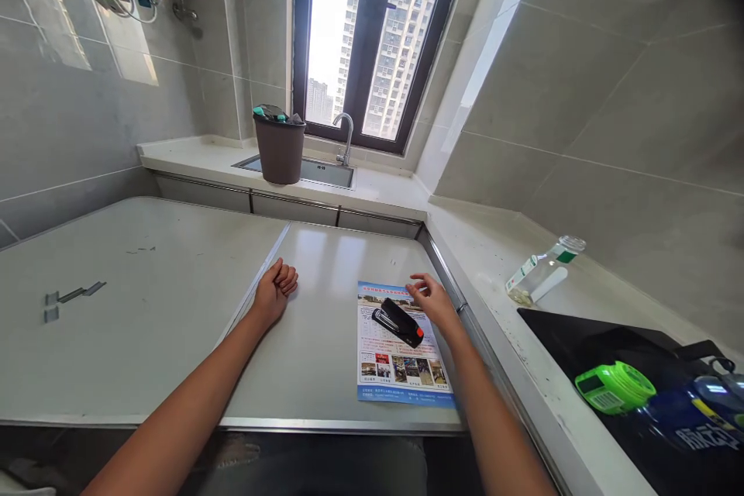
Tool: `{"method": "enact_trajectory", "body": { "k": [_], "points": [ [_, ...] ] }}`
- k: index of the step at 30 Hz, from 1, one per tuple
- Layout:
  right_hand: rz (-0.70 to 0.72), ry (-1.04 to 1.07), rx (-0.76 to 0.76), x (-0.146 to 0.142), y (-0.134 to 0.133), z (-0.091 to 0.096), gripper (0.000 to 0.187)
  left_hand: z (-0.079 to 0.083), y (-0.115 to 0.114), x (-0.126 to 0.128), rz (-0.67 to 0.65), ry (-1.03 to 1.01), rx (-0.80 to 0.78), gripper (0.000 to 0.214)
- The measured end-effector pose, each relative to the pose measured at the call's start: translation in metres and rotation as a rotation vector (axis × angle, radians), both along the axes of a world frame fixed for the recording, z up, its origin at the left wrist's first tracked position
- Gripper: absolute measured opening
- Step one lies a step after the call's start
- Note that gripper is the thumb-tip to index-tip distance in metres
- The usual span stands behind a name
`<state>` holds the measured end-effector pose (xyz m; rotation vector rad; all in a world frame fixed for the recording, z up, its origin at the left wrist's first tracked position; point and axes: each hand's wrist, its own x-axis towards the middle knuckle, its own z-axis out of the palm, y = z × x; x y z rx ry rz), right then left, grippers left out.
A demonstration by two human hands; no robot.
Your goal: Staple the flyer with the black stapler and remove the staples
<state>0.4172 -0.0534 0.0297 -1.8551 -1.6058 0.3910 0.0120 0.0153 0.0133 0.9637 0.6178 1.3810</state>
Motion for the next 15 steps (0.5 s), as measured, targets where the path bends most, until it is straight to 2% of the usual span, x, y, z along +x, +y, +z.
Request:
{"method": "enact_trajectory", "body": {
  "k": [3,7,11,15],
  "points": [
    [-0.147,-0.07,0.014,0.022,0.025,-0.003,0.034,0.003,0.0,-0.004,-0.04,-0.193,-0.069,0.059],
    [-0.262,-0.196,0.016,0.027,0.035,-0.025,0.028,0.004,0.001,-0.009,-0.01,-0.295,-0.107,0.058],
    [-0.252,-0.308,-0.002,0.02,0.032,-0.042,0.026,0.006,0.002,-0.012,0.0,-0.322,-0.116,0.058],
    [-0.222,-0.371,-0.013,0.019,0.032,-0.044,0.026,0.005,0.003,-0.016,0.021,-0.345,-0.119,0.058]
  ]
}}
